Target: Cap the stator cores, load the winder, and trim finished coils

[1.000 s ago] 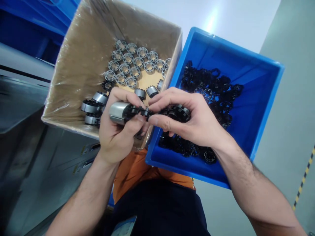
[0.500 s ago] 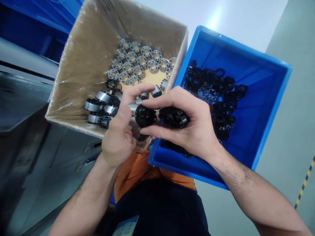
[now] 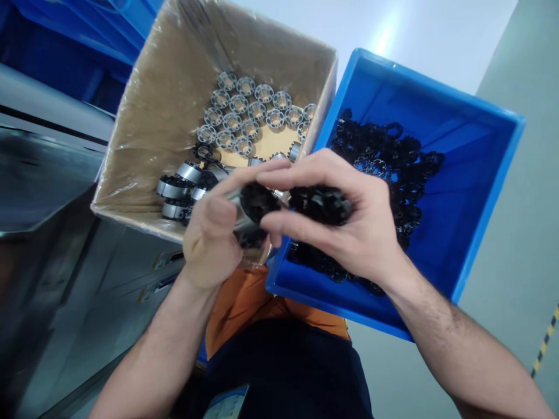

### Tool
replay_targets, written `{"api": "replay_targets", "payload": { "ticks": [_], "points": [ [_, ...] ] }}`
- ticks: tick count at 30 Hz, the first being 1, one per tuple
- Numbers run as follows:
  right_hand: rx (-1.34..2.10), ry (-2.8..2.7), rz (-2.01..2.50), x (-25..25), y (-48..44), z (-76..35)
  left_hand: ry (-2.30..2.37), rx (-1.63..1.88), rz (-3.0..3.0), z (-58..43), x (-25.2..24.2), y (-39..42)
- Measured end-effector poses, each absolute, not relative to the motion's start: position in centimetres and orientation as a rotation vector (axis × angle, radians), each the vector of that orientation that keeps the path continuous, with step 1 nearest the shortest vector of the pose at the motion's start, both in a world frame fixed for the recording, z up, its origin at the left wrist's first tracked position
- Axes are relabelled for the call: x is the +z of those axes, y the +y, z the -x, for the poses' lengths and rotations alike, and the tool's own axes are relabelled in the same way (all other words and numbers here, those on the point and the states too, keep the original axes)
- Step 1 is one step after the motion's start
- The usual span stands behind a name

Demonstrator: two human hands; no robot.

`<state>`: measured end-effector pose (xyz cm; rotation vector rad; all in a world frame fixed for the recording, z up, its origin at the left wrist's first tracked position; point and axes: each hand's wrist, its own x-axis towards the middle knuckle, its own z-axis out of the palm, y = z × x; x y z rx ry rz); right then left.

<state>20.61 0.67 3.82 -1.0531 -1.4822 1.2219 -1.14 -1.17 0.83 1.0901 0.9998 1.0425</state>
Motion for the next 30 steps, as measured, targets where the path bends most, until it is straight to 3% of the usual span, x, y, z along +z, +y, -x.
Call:
{"api": "replay_targets", "payload": {
  "ticks": [6, 13, 24, 30],
  "points": [
    [1.548, -1.112, 0.91, 4.1, 0.6, -19.9, 0.954, 1.138, -1.063, 1.0, 0.5, -0.3],
    [1.695, -1.175, 0.69, 1.9, 0.5, -19.8, 0.979, 1.127, -1.405, 1.8, 0.2, -0.8],
    [1.186, -1.346, 1.16, 4.7, 1.0, -21.0, 1.225, 1.228, -1.454, 0.9, 0.9, -1.3],
    [1.019, -1.529, 1.239, 4.3, 0.5, -21.1, 0.885, 1.174, -1.057, 1.6, 0.2, -0.1]
  ]
}}
